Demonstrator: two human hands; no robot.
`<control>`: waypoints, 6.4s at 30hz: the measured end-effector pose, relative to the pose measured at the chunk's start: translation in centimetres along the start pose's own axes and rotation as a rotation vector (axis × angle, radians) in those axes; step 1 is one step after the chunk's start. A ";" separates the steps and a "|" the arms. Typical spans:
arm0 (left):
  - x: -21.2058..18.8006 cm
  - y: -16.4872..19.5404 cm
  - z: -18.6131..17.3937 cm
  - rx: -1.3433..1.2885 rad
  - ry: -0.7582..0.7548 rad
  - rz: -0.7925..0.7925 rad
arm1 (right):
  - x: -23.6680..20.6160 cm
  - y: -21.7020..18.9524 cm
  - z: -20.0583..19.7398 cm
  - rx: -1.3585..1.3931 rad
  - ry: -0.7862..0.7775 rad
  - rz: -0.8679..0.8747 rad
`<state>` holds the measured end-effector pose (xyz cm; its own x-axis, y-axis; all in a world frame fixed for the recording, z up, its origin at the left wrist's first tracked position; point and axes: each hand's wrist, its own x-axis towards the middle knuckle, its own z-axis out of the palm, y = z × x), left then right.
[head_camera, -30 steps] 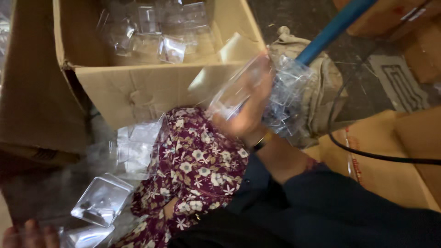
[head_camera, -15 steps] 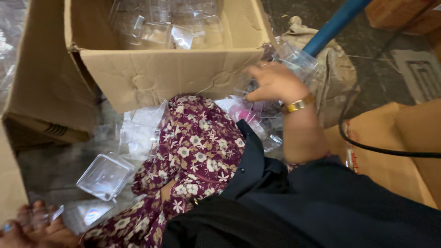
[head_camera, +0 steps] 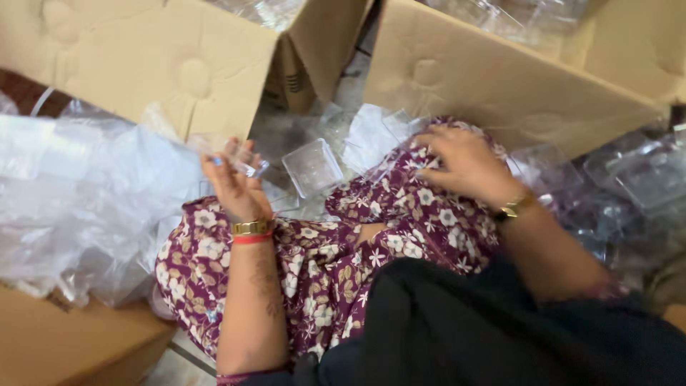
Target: The person sits on the floor among open cardboard boxes and plastic bags. They open plastic bags, remove clear plastic boxes one at a time, and place the boxes into the cardboard boxes, occasionally repositioning bags and boxes to reach the contents.
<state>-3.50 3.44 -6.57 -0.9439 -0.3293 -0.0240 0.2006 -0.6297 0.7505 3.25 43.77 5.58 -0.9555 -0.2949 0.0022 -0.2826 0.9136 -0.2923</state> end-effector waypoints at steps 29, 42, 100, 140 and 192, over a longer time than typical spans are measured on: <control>-4.2 0.0 6.8 0.290 -0.556 -0.154 | -7.2 8.0 -0.7 -0.040 0.502 0.499; -6.0 1.3 7.7 0.122 -0.619 -0.279 | -4.3 12.7 -1.0 0.022 -0.073 0.301; -8.0 -4.3 10.6 0.643 -0.582 -0.183 | 4.3 -3.8 11.9 1.704 0.154 0.201; -6.3 -4.8 10.3 0.444 -0.378 -0.314 | 5.4 -3.8 14.4 1.747 0.121 0.069; -7.2 -5.1 10.8 0.680 -0.632 -0.164 | 5.7 -2.4 13.1 1.668 0.125 0.130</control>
<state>-0.59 16.58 -3.09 -0.9542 0.2950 0.0495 0.0448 -0.0225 0.9987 -0.44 36.22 -6.25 -0.9872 -0.1494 -0.0550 0.1076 -0.3717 -0.9221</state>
